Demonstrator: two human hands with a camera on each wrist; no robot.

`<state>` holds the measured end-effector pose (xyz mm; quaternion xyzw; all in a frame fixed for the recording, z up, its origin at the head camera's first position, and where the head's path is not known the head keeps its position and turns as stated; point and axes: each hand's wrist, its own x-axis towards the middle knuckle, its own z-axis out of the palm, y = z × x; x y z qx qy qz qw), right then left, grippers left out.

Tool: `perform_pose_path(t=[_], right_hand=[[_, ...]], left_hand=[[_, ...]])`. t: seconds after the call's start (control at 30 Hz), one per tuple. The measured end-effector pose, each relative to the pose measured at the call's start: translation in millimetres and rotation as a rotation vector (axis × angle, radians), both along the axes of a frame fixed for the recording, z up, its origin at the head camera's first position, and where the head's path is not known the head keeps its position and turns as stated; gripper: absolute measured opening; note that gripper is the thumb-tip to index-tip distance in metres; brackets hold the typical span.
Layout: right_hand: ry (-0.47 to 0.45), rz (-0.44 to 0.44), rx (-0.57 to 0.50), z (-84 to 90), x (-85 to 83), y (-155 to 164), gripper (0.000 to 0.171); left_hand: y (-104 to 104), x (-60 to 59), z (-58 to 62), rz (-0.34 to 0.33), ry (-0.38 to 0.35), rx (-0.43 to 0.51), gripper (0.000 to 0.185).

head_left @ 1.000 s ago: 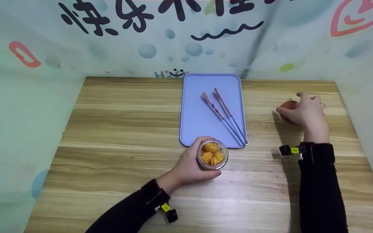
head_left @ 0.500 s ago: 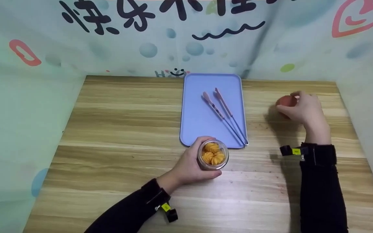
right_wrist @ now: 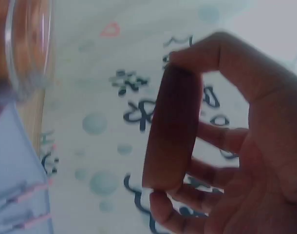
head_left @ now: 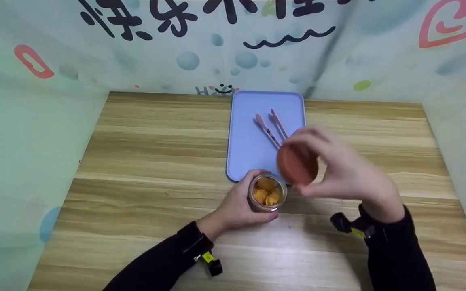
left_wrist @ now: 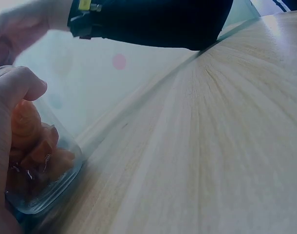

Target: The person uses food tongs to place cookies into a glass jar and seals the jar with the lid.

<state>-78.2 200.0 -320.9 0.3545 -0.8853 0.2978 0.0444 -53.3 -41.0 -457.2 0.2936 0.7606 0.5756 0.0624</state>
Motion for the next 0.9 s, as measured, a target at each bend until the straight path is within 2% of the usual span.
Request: perform_pose_path(t=[0.13, 0.27, 0.43, 0.6, 0.67, 0.7, 0.83, 0.9], right_hand=[[0.031, 0.196, 0.068, -5.3, 13.8, -21.3, 0.08], [0.035, 0.288, 0.131, -17.5, 15.7, -35.2, 0.075], [0.001, 0.312, 0.183, -28.9, 11.5, -41.1, 0.073], [-0.021, 0.289, 0.196, -34.3, 9.4, -41.0, 0.074], [-0.018, 0.279, 0.198, -36.0, 8.1, -41.5, 0.073], [-0.018, 0.274, 0.202, -36.7, 7.5, -41.8, 0.073], [-0.016, 0.269, 0.216, -40.1, 5.4, -43.3, 0.073], [-0.014, 0.277, 0.228, -41.0, 4.8, -44.7, 0.074]], left_hand=[[-1.1, -1.3, -2.8, -0.018, 0.023, 0.05, 0.086], [-2.8, -2.5, -6.1, -0.039, 0.02, 0.1, 0.087], [-3.7, -3.6, -7.1, -0.051, -0.023, 0.099, 0.09], [-2.0, -4.3, -7.3, -0.064, -0.038, 0.096, 0.09], [-0.6, -6.8, -16.0, -0.058, -0.02, 0.095, 0.09], [-0.4, -6.7, -16.0, -0.055, -0.019, 0.09, 0.09], [-1.5, -4.6, -13.2, -0.035, -0.007, 0.068, 0.091], [-3.5, -1.4, -3.5, -0.03, -0.015, 0.061, 0.089]])
